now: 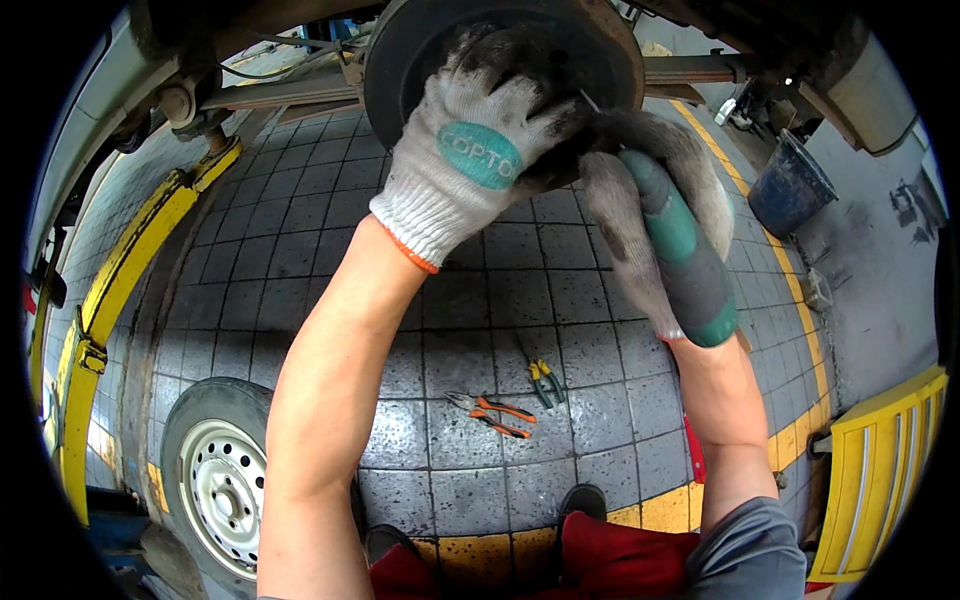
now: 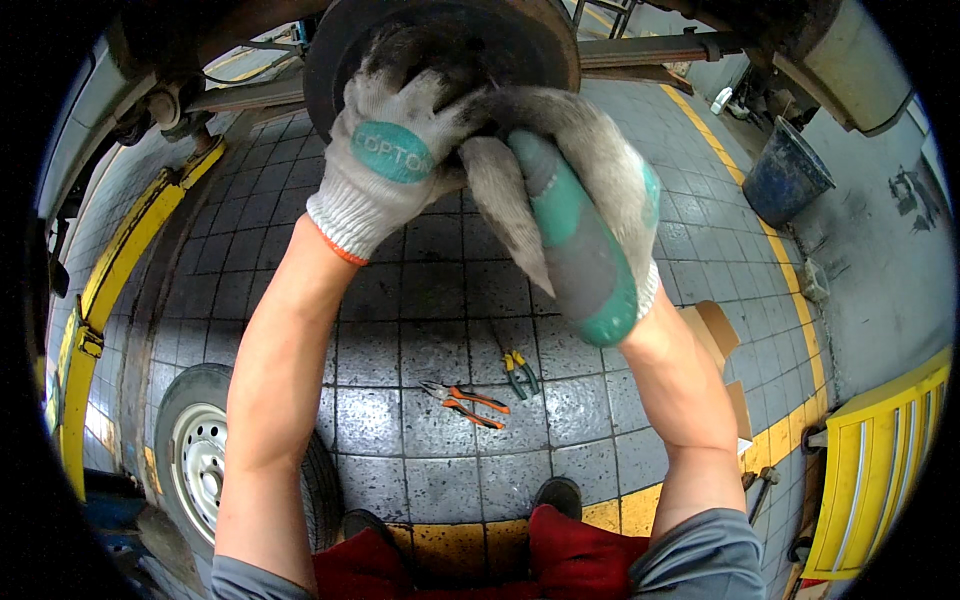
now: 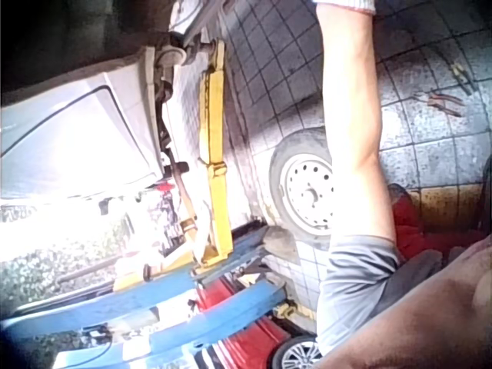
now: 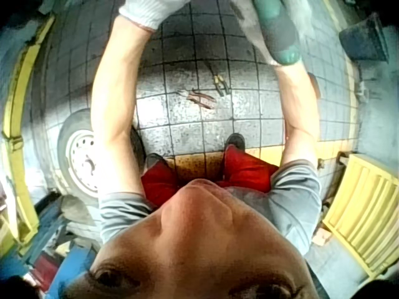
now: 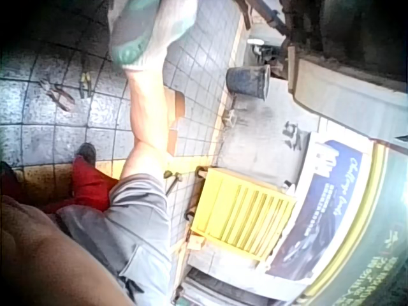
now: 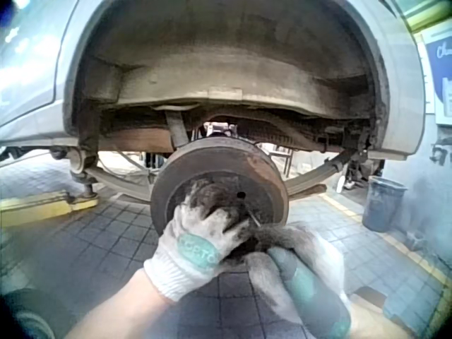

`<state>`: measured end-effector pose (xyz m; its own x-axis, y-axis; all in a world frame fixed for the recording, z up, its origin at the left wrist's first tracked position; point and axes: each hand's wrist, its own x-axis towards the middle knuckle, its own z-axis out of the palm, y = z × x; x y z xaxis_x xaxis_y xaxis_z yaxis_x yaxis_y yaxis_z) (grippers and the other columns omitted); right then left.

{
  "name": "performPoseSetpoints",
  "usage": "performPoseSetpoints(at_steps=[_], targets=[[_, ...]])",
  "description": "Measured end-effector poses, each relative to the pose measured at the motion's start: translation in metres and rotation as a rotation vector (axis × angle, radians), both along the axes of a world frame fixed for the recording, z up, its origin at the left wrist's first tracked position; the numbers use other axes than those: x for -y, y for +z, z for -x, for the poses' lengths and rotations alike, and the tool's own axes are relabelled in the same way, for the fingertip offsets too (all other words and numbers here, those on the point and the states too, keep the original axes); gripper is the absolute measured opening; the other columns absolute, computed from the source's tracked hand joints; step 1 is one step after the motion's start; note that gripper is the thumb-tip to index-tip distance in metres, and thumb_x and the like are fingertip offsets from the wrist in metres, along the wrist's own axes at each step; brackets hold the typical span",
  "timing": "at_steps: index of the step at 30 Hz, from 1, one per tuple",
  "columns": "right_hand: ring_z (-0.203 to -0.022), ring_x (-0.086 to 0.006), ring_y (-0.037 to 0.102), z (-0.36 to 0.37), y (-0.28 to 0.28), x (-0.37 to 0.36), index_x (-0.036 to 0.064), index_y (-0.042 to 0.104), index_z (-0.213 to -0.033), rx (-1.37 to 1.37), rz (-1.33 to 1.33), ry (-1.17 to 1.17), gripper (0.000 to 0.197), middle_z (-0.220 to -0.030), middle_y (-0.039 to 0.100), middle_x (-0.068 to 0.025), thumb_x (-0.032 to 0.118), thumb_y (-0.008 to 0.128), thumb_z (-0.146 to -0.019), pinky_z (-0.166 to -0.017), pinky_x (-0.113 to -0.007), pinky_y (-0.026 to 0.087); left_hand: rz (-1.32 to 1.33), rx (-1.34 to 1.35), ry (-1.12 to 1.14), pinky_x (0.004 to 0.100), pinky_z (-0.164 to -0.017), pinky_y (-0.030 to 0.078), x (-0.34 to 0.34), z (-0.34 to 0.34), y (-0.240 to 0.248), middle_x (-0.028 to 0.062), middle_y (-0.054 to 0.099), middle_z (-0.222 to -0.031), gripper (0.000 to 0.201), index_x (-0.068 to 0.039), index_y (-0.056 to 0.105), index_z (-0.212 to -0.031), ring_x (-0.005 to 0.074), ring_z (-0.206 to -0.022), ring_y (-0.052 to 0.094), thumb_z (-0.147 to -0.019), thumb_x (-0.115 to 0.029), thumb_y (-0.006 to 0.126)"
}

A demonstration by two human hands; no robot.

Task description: The person installs a brake disc onto a vehicle hub and secures it using a screwdriver to tighten the bolts. The person repeatedly adjusts the disc and tightens the fasteners to ensure it is properly mounted.

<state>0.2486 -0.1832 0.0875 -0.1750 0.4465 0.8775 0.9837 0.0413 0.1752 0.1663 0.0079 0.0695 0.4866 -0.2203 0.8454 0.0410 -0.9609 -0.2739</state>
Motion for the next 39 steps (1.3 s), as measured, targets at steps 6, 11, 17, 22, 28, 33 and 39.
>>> performPoseSetpoints(at_steps=[6,11,17,22,28,33,39], targets=[[-0.091,-0.0330,0.070,-0.009,0.010,-0.021,-0.0013,0.072,-0.109,0.049,-0.038,-0.007,0.027,-0.106,0.071,-0.0162,-0.005,0.076,-0.082,-0.079,-0.038,0.056,0.089,-0.037,0.001,0.0602,-0.109,0.041,0.001,0.001,-0.003,0.0116,0.055,-0.141,0.067,-0.014,0.065,-0.132,0.0451,-0.134,0.045,-0.074,-0.043,0.085],[-0.083,-0.0296,0.070,-0.012,0.026,-0.036,-0.0015,0.073,-0.103,-0.016,-0.024,0.088,0.021,-0.102,0.071,-0.0165,-0.003,0.077,-0.082,-0.071,-0.036,0.057,0.057,-0.069,0.048,0.0602,-0.108,0.043,0.000,0.001,-0.006,0.0132,0.053,-0.144,0.071,-0.011,0.064,-0.133,0.0453,-0.133,0.046,-0.075,-0.046,0.084],[-0.071,-0.0254,0.070,-0.012,0.048,-0.038,-0.0001,0.076,-0.095,0.110,0.055,-0.005,0.008,-0.087,0.071,-0.0137,0.002,0.074,-0.087,-0.062,-0.035,0.055,0.033,-0.034,0.038,0.0600,-0.109,0.043,-0.001,-0.002,-0.007,0.0138,0.051,-0.146,0.073,-0.012,0.064,-0.135,0.0423,-0.135,0.047,-0.075,-0.049,0.084],[-0.067,-0.0230,0.069,-0.018,0.053,-0.047,0.0004,0.075,-0.096,0.017,0.013,0.056,0.009,-0.079,0.071,-0.0126,0.008,0.073,-0.090,-0.062,-0.035,0.056,0.031,0.010,0.008,0.0587,-0.109,0.044,-0.001,-0.005,-0.005,0.0141,0.054,-0.144,0.070,-0.013,0.065,-0.133,0.0450,-0.133,0.048,-0.076,-0.049,0.084],[-0.068,-0.0309,0.070,-0.026,0.050,-0.040,0.0051,0.070,-0.091,-0.201,0.035,0.052,0.019,-0.077,0.070,-0.0119,0.021,0.078,-0.086,-0.063,-0.038,0.057,0.001,-0.062,0.052,0.0569,-0.106,0.048,0.000,-0.004,0.000,0.0131,0.060,-0.135,0.064,-0.010,0.070,-0.124,0.0477,-0.127,0.051,-0.076,-0.049,0.084],[-0.081,-0.0345,0.071,-0.022,0.042,-0.036,0.0035,0.068,-0.097,0.073,0.014,0.062,0.023,-0.090,0.069,-0.0155,0.018,0.079,-0.083,-0.072,-0.039,0.059,0.061,-0.072,0.030,0.0548,-0.100,0.050,0.003,0.000,0.003,0.0133,0.061,-0.131,0.064,-0.010,0.071,-0.122,0.0441,-0.121,0.055,-0.072,-0.048,0.086],[-0.080,-0.0332,0.071,-0.047,0.026,-0.036,0.0030,0.069,-0.102,-0.091,0.084,0.062,0.026,-0.090,0.070,-0.0156,0.020,0.079,-0.086,-0.071,-0.039,0.058,0.023,-0.057,0.040,0.0534,-0.104,0.047,-0.002,-0.006,-0.004,0.0133,0.061,-0.132,0.062,-0.010,0.072,-0.120,0.0385,-0.123,0.055,-0.070,-0.044,0.086]])
